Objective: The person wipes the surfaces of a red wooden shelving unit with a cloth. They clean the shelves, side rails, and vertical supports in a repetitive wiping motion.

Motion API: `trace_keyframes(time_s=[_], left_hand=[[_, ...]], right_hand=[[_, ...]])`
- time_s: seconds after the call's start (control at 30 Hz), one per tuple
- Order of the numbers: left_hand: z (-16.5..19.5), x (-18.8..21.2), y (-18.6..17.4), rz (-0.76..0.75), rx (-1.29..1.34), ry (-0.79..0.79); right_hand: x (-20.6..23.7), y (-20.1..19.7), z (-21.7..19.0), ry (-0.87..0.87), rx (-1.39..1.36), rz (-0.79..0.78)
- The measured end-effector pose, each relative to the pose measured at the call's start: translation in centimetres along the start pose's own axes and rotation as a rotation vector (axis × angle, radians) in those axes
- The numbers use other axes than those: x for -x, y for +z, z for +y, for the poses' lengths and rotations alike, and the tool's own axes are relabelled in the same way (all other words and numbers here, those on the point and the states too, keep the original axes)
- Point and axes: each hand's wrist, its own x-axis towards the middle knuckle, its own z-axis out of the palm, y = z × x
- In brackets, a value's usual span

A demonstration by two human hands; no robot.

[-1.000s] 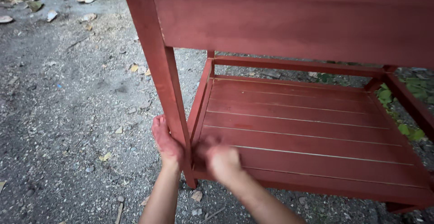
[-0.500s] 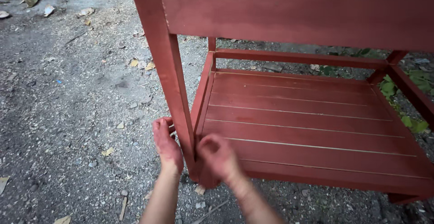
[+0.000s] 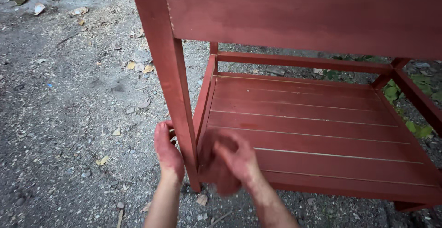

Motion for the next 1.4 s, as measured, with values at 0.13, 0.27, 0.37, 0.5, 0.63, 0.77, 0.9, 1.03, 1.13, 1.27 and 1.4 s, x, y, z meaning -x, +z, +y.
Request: trace_keyframes(time_s=[0.13, 0.27, 0.37, 0.5, 0.63, 0.77, 0.9, 1.03, 1.13, 1.27, 1.4], left_hand=[[0.2, -3.7, 0.1, -0.108, 0.141, -0.404], [-3.5, -7.6, 1.0, -0.261, 0.205, -0.428], [-6.0, -9.9, 1.8, -0.369, 0.466, -0.472], [-6.4, -12.3, 4.0, -0.389, 0.553, -0.460], [-6.0, -14.4, 6.4, -0.380, 0.468, -0.392], [-6.5, -15.1, 7.8, -0.434, 0.458, -0.418], [-8.0, -15.2, 7.8, -0.437, 0.457, -0.412], [-9.4, -15.5, 7.7, -0.424, 0.452, -0.397], [-9.9, -15.9, 7.8, -0.421, 0.461, -0.388], [-10.3, -16.2, 7.6, -0.413, 0.438, -0.374], [-10.4, -16.5, 7.3, -0.395, 0.434, -0.374]], right_hand=[[-2.0, 2.2, 0.2, -0.222, 0.084, 0.112], [-3.6, 5.3, 1.0, 0.046, -0.203, 0.114], [-9.3, 5.4, 2.1, -0.042, -0.126, 0.185], [-19.3, 4.7, 2.6, -0.032, -0.034, 0.249], [-22.5, 4.1, 2.9, -0.056, 0.004, 0.265], [-17.4, 3.1, 5.8, 0.039, 0.132, 0.150], [-19.1, 4.2, 7.1, 0.093, 0.000, 0.236], [-26.5, 4.3, 6.5, 0.050, 0.018, 0.252], [-27.6, 3.6, 7.8, 0.029, 0.051, 0.212], [-24.3, 3.0, 10.6, 0.115, 0.128, 0.145], [-26.6, 3.0, 9.2, 0.089, 0.103, 0.218]])
